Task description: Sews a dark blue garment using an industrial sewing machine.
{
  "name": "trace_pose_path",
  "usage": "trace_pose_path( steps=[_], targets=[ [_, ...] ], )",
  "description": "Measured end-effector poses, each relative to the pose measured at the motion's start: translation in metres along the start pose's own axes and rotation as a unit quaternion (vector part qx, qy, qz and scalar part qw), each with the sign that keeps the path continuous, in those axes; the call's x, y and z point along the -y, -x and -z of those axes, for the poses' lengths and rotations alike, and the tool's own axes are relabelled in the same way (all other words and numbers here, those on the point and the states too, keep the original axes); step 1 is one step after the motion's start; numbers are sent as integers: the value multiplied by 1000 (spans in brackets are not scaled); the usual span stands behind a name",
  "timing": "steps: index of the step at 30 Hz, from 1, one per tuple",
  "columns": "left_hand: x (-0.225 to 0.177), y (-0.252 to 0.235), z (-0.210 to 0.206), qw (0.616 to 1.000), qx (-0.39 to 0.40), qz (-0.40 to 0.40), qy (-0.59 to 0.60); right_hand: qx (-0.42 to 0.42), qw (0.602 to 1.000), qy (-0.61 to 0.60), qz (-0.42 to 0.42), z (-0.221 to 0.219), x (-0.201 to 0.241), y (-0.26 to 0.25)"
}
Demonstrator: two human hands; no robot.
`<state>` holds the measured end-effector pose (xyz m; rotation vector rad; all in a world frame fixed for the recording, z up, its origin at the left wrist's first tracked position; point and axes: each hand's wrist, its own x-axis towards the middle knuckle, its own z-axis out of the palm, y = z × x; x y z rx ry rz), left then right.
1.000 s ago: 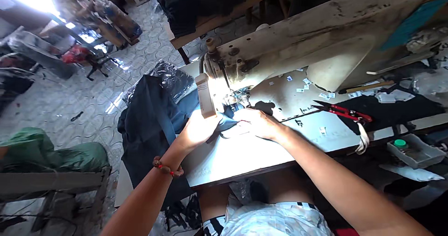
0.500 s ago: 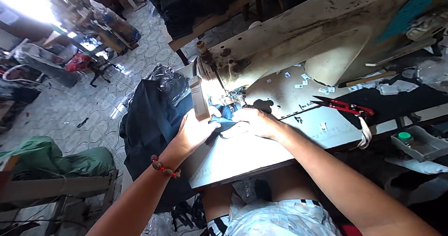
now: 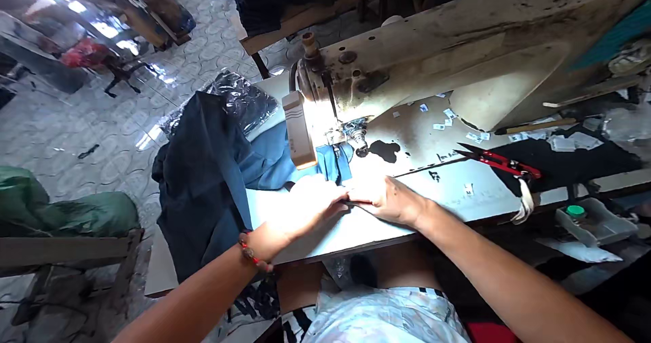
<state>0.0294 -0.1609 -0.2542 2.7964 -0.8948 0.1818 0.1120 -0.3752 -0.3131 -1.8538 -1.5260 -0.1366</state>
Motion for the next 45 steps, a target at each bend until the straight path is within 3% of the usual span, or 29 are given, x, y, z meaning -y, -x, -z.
trace_pose_path(
  steps=[6,11,19,24,28,31,33,35,39,41,45],
  targets=[
    [14,5,-2,995,27,46,-89,-6,999,39,2,-1,5,6],
    [1,9,-5,991,50,94,-76,-5,999,40,-11,-4,5,14],
    [15,4,-9,990,45,117,-67,-23,999,42,-8,-1,-11,-3],
    [24,9,35,984,24,164,-64,-23,999,36,-12,2,-32,-21],
    [53,-15,58,995,12,82,-51,-16,999,42,-28,4,-36,-29],
    [51,-23,84,992,99,44,61,-29,999,15,-34,2,-36,-31],
    [53,-22,81,991,122,5,62,-26,999,3,-32,2,-37,-31],
    [53,-22,81,990,121,24,62,-23,999,6,-26,2,-35,-33],
    [32,-15,78,979,49,151,126,-27,999,-16,-21,3,-32,-34],
    [27,-11,70,978,42,182,92,-19,1000,-8,-20,2,-32,-30],
    [25,-6,55,985,11,146,-90,-11,999,5,-31,2,-31,-30]
  ],
)
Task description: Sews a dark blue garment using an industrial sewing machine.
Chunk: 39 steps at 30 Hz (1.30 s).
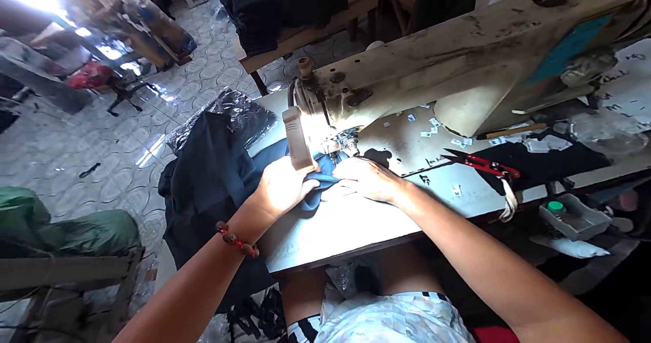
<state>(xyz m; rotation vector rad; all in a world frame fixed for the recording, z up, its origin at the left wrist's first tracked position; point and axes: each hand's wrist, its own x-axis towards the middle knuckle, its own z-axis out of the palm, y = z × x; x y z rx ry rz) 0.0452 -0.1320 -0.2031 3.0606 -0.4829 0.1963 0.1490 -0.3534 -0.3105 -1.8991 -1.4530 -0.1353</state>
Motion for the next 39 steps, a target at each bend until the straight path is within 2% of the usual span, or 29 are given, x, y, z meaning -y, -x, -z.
trace_pose_path(
  steps=[2,4,7,10,12,15,22,30,36,39],
  targets=[
    [-12,0,-1,1000,-9,-13,-26,2,1000,0,0,0,-1,0],
    [-25,1,-9,998,-6,-66,-10,8,1000,-5,4,1,-3,2],
    [-44,9,-37,991,38,-125,37,19,999,20,29,2,5,12],
    [-30,11,-50,986,8,-150,71,36,997,48,49,-1,20,25],
    [-13,12,-53,984,-15,-168,51,24,997,53,59,-4,26,31],
    [-2,19,-62,989,1,-147,26,3,996,67,53,-5,27,33],
    [-19,28,-76,995,-18,-81,52,-19,996,80,25,-5,29,42],
    [-19,25,-83,998,-16,-33,58,-27,997,68,30,-3,20,33],
    [-3,-1,-77,999,28,-8,29,-24,999,32,3,2,0,6],
    [5,-7,-62,999,6,4,36,-27,999,23,-21,0,-3,1]
  ],
)
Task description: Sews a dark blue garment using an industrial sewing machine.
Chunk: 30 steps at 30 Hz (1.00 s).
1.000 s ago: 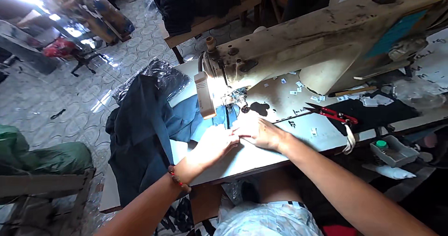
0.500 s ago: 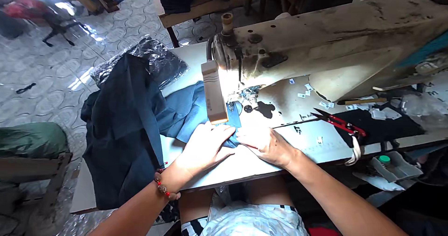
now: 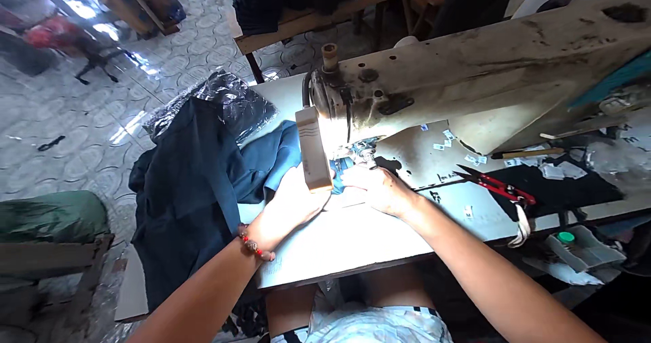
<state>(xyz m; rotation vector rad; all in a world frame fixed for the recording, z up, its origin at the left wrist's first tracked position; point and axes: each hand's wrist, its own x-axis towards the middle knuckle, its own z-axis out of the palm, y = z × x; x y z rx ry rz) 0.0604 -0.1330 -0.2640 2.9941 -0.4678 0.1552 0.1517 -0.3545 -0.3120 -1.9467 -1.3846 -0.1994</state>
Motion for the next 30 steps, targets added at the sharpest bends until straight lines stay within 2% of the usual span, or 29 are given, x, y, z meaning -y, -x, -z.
trace_pose_path(
  steps=[2,5,6,8,10,12,14,17,20,24,26,30],
  targets=[
    [-5,12,36,997,26,58,40,0,1000,-5,-11,0,1,-2],
    [-7,15,77,995,28,57,83,2,1000,-29,-8,2,1,-3],
    [-4,13,85,994,50,33,94,3,999,-39,-1,2,0,-3],
    [3,-11,86,992,101,-80,-13,4,999,-44,13,3,-3,-5],
    [-2,-17,90,981,137,-104,-84,16,999,-48,6,5,-2,-6],
    [-4,-2,91,989,63,-93,-97,31,998,-53,-9,6,0,-8],
    [-9,12,92,994,26,-73,-81,34,998,-54,-9,6,1,-8],
    [-19,14,82,994,15,-96,-49,39,998,-57,1,7,0,-7],
    [-37,4,50,988,57,-137,-39,41,996,-64,42,7,-3,-5],
    [-41,9,22,984,58,-168,20,82,995,-16,51,8,19,18],
    [-31,10,21,985,50,-165,11,64,996,3,56,6,30,30],
    [-15,17,7,994,17,-106,2,43,998,8,47,2,34,37]
  ],
)
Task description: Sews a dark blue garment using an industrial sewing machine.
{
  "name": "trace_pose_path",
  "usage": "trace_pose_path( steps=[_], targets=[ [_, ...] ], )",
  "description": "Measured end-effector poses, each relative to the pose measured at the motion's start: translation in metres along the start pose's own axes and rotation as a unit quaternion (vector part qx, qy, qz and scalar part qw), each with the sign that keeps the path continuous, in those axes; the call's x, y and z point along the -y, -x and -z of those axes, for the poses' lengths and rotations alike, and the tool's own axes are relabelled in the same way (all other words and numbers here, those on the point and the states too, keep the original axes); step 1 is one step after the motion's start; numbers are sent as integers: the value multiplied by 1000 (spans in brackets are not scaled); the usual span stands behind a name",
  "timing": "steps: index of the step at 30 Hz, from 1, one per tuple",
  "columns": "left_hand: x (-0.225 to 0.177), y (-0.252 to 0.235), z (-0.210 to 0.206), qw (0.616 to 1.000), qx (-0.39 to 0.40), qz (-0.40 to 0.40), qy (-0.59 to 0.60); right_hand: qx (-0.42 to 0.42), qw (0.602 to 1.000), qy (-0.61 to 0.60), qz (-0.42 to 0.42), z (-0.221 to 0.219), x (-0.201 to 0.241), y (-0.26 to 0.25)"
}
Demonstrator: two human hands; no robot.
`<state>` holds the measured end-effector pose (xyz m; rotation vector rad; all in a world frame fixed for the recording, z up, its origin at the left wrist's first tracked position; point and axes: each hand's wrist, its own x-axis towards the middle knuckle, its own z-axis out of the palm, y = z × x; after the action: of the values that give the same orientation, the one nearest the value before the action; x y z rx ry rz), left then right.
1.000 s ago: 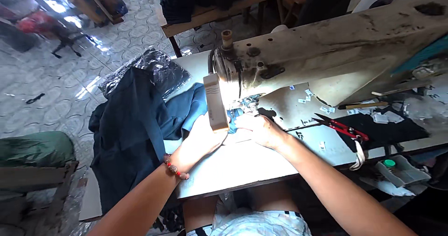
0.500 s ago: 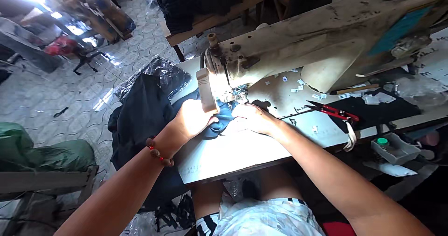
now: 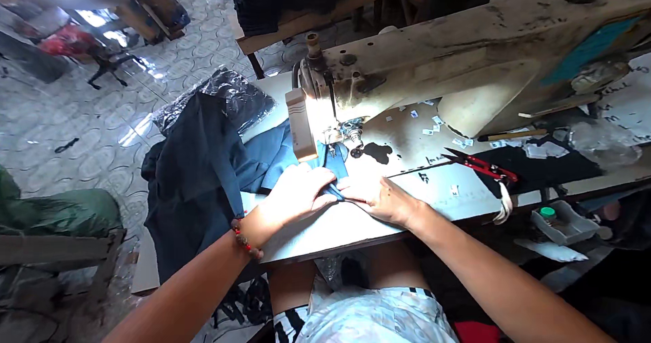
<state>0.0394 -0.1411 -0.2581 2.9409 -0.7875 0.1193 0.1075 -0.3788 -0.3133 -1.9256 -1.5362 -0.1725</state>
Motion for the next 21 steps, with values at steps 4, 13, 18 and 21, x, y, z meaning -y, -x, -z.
trace_pose_path(
  steps=[4,13,18,21],
  targets=[
    [-2,3,-13,999,-18,22,23,-18,1000,-7,-13,-5,-4,2],
    [17,3,35,997,-16,70,2,-21,999,-34,-18,2,-34,-33],
    [13,-10,84,995,-3,84,57,-36,994,-95,-50,4,-35,-38],
    [10,-18,63,993,88,-34,69,-23,992,-107,-56,6,-34,-39]
  ],
)
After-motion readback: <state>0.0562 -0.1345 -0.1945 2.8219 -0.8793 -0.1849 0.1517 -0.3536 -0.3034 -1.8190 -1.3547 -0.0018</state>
